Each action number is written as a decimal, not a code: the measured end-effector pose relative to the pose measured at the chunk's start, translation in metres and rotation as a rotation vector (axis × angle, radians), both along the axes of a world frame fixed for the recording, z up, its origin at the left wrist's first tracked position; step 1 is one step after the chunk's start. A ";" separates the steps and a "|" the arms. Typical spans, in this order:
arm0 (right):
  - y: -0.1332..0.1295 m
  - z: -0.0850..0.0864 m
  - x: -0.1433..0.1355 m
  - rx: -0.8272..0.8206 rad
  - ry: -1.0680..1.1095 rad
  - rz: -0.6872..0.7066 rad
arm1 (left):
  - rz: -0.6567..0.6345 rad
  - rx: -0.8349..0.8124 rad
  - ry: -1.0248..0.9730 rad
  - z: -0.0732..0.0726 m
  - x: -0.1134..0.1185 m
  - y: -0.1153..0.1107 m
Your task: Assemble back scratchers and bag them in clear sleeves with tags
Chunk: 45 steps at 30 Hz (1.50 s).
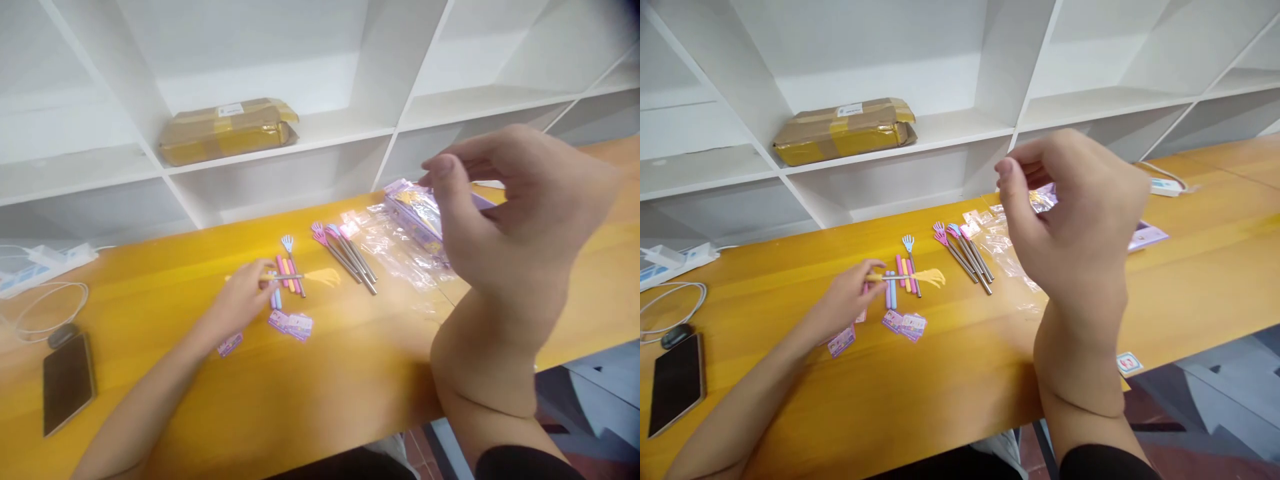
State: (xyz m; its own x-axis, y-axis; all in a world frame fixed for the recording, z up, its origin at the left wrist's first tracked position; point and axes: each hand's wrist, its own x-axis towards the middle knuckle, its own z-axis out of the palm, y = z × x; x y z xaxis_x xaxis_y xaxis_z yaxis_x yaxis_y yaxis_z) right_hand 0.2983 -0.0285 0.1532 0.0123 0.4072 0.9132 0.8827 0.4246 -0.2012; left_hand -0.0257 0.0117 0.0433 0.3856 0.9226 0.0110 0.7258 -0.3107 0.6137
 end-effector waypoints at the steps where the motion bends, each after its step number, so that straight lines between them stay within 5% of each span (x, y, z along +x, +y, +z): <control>1: -0.007 0.003 -0.002 0.020 0.037 0.000 | -0.021 -0.098 -0.056 -0.011 0.015 -0.007; 6: -0.026 0.012 -0.026 0.044 0.144 0.129 | -0.094 -0.632 -0.427 -0.055 0.092 -0.035; 12: -0.037 0.017 -0.053 0.026 0.206 0.264 | -0.101 -1.003 -0.876 -0.042 0.137 -0.054; 17: -0.050 0.019 -0.067 0.002 0.208 0.336 | -0.135 -0.974 -0.913 -0.051 0.152 -0.060; 21: -0.041 0.015 -0.065 -0.062 0.215 0.415 | -0.028 -0.778 -0.914 -0.052 0.144 -0.039; 24: -0.004 -0.014 -0.058 -0.084 0.405 0.536 | 0.069 -0.567 -0.946 -0.034 0.111 -0.014; 28: 0.047 -0.102 -0.063 -0.315 0.686 0.575 | 0.100 -0.389 -0.927 -0.011 0.054 0.002; 31: 0.048 -0.173 -0.078 -0.463 0.632 0.676 | 0.122 -0.320 -0.875 -0.017 0.030 0.000; 33: 0.039 -0.204 -0.087 -0.539 0.564 0.774 | 0.156 -0.280 -0.826 -0.031 0.026 0.000; 35: 0.031 -0.220 -0.091 -0.537 0.540 0.805 | 0.193 -0.231 -0.766 -0.045 0.028 0.002; 39: 0.032 -0.224 -0.088 -0.420 0.491 0.773 | 0.200 -0.072 -0.621 -0.060 0.038 0.005; 45: 0.021 -0.224 -0.097 -0.380 0.323 0.841 | -0.009 0.067 -0.460 -0.065 0.049 -0.013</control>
